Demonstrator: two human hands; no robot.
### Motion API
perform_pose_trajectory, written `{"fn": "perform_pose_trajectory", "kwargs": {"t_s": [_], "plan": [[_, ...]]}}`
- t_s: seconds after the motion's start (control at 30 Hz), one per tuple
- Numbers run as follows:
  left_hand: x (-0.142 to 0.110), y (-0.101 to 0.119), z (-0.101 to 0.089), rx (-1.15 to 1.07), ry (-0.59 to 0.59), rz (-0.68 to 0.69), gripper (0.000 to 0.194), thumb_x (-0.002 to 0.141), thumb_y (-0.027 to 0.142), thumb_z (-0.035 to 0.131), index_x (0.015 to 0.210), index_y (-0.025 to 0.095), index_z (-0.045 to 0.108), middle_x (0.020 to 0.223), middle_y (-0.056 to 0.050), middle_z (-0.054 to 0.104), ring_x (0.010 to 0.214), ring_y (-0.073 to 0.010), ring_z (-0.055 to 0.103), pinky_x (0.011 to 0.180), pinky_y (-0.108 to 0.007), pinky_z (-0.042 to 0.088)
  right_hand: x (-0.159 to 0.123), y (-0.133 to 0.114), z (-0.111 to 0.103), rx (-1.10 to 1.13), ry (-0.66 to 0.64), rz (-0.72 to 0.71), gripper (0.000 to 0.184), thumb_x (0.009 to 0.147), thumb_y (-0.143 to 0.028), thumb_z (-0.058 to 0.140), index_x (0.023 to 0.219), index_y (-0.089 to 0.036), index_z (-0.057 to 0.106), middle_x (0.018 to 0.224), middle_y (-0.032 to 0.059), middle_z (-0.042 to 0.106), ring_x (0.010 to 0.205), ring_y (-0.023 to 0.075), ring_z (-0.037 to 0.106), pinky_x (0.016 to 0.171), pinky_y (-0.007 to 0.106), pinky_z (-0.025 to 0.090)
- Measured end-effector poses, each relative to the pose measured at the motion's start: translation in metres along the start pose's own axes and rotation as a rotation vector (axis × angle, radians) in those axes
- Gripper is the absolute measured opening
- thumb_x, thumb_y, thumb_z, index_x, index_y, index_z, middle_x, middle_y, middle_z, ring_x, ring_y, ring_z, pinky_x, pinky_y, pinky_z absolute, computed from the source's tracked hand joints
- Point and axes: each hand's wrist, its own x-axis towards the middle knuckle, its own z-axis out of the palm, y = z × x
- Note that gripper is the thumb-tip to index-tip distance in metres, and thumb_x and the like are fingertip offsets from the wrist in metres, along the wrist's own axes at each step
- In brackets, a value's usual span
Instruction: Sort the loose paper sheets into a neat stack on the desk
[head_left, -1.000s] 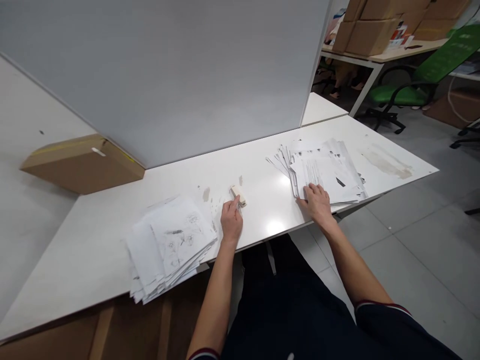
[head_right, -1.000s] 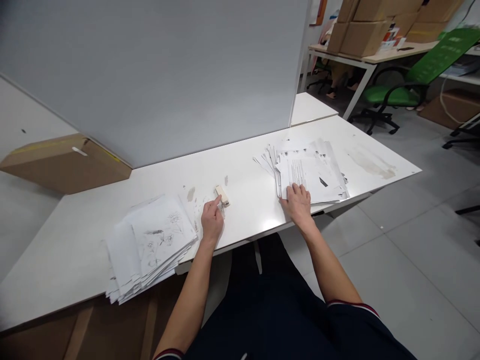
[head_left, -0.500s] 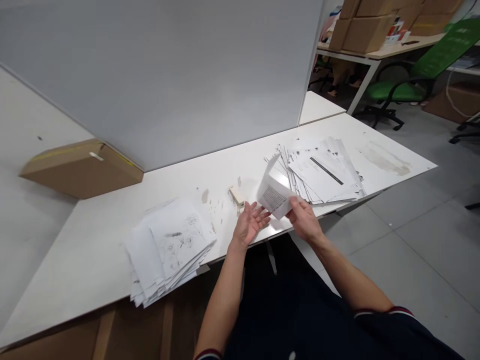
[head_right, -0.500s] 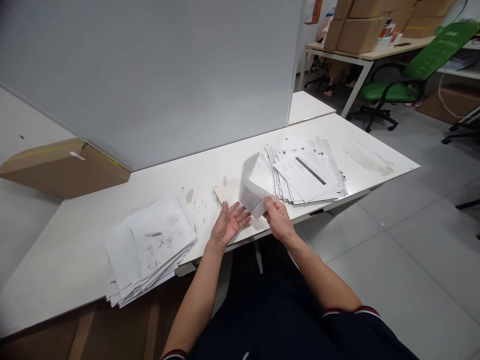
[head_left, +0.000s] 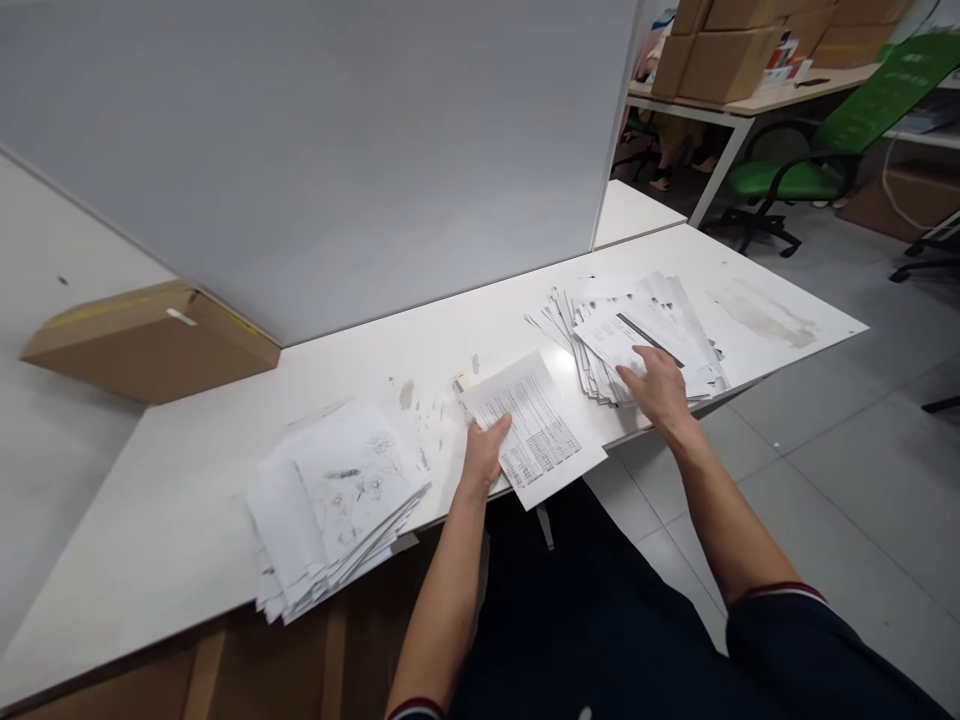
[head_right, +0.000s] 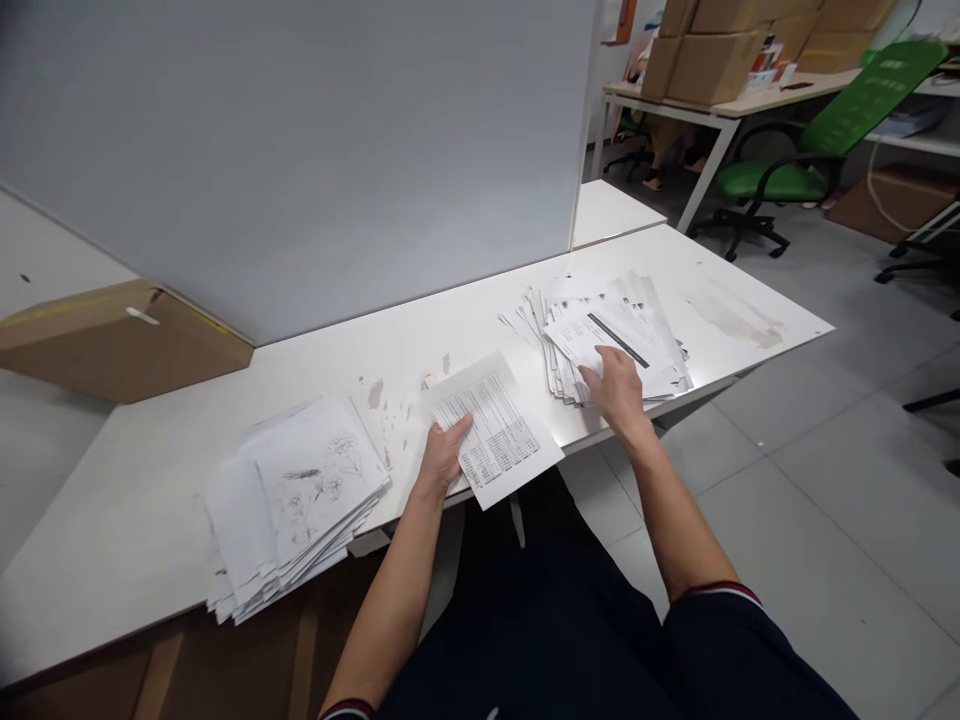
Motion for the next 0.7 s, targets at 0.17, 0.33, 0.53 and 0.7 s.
{"fn": "perform_pose_trajectory", "kwargs": {"t_s": [0.17, 0.33, 0.53, 0.7], "plan": [[0.002, -0.005, 0.000, 0.046, 0.009, 0.012, 0.044, 0.058, 0.026, 0.078, 0.097, 0.010, 0.064, 0.109, -0.016, 0.066, 0.109, -0.0315, 0.058, 0.097, -0.048, 0.044, 0.018, 0.010, 0.013, -0.467, -0.268, -0.105, 0.028, 0.084, -0.031, 0.047, 0.090, -0.010, 0.063, 0.095, 0.0178, 0.062, 0.094, 0.0289, 0.054, 0.074, 0.035, 0.040], [0.003, -0.004, -0.003, 0.049, 0.015, -0.021, 0.042, 0.060, 0.025, 0.077, 0.097, 0.011, 0.064, 0.110, -0.016, 0.066, 0.108, -0.0317, 0.059, 0.097, -0.049, 0.044, 0.009, 0.000, 0.012, -0.537, -0.176, -0.128, 0.032, 0.089, -0.020, 0.032, 0.082, -0.009, 0.062, 0.084, 0.0181, 0.062, 0.080, 0.0261, 0.055, 0.067, 0.033, 0.036], [0.003, 0.001, -0.005, 0.035, -0.042, -0.114, 0.039, 0.069, 0.030, 0.071, 0.103, 0.013, 0.063, 0.111, -0.016, 0.066, 0.114, -0.0306, 0.055, 0.100, -0.047, 0.042, -0.014, -0.033, -0.013, 0.156, 0.072, -0.082, 0.032, 0.092, -0.040, 0.030, 0.086, -0.020, 0.053, 0.063, 0.0022, 0.049, 0.057, 0.0164, 0.045, 0.055, 0.027, 0.033], [0.002, 0.005, -0.005, 0.000, -0.035, -0.119, 0.046, 0.077, 0.043, 0.062, 0.112, 0.013, 0.059, 0.119, -0.015, 0.062, 0.116, -0.0281, 0.054, 0.101, -0.043, 0.042, -0.035, -0.040, 0.011, 0.494, -0.134, 0.038, 0.030, 0.086, -0.044, 0.037, 0.065, -0.022, 0.040, 0.058, -0.0029, 0.038, 0.058, 0.0134, 0.039, 0.054, 0.024, 0.032]]}}
